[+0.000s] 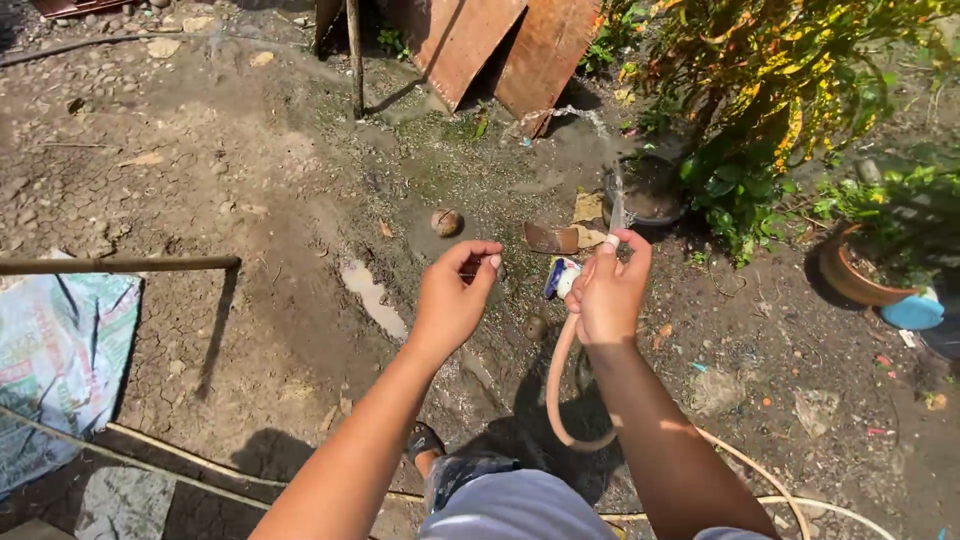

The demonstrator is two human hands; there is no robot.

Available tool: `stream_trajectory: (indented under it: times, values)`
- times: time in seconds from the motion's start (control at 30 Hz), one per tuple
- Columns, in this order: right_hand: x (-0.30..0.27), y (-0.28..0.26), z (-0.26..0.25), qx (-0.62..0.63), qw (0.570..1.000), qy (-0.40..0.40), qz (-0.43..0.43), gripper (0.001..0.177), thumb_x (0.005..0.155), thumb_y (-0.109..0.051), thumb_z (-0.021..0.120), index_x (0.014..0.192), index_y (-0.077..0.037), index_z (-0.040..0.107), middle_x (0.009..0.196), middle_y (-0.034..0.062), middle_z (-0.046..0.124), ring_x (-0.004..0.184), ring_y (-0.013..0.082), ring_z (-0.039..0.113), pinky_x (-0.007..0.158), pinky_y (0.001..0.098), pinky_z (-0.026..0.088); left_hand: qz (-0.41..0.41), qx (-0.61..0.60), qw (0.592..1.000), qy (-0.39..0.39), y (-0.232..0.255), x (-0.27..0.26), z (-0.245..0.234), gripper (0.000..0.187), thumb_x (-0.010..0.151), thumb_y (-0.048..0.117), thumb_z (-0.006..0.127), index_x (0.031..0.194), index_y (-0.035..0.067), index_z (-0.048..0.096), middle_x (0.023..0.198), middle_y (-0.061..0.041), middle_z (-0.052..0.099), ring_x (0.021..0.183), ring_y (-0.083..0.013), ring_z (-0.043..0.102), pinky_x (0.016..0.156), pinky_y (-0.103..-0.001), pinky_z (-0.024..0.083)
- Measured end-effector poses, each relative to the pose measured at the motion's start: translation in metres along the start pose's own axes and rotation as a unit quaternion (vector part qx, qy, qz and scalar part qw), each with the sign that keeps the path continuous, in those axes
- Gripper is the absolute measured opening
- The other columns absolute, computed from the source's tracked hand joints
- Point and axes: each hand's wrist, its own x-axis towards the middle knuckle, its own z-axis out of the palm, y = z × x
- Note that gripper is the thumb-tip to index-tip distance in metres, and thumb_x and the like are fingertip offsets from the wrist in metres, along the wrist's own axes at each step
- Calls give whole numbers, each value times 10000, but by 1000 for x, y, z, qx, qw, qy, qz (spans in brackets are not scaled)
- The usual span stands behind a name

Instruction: Watering several potted plants in an outdoor garden using a water hose.

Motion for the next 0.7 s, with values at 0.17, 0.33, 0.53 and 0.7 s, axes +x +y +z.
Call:
stream_trajectory:
  times: [0.17, 0.33, 0.53, 0.7]
  values:
    - [-14, 26, 53, 23, 995, 90, -48, 157, 1095, -217, 450, 1249, -222, 419, 707, 29, 470, 407, 100, 353, 338, 287, 254, 13, -3, 996, -86, -14, 20, -55, 202, 965, 153, 668, 1135, 61, 727, 906, 16, 739, 815, -48, 654, 745, -235, 537]
    - [-37, 23, 79, 47, 989, 129, -60, 174, 1093, -220, 456, 1263, -230, 419, 711, 14, 469, 417, 88, 343, 353, 276, 243, 31, -8, 990, -141, -12, 27, -62, 207, 965, 144, 674, 1139, 58, 745, 868, 12, 701, 775, -55, 592, 718, -242, 516]
    - [-79, 54, 107, 28, 972, 226, -62, 191, 1071, -240, 434, 1261, -233, 415, 678, 25, 480, 400, 102, 346, 335, 275, 234, 21, -67, 966, -249, -31, 34, -70, 206, 971, 130, 669, 1141, 33, 731, 870, 1, 688, 778, -43, 579, 732, -231, 517]
    - [-108, 81, 140, 20, 965, 228, -126, 189, 1103, -225, 465, 1278, -174, 419, 683, 7, 458, 433, 78, 368, 344, 263, 287, 31, -139, 935, -325, -45, 43, -79, 189, 990, 107, 654, 1142, 19, 724, 947, -27, 728, 805, -65, 614, 744, -249, 527]
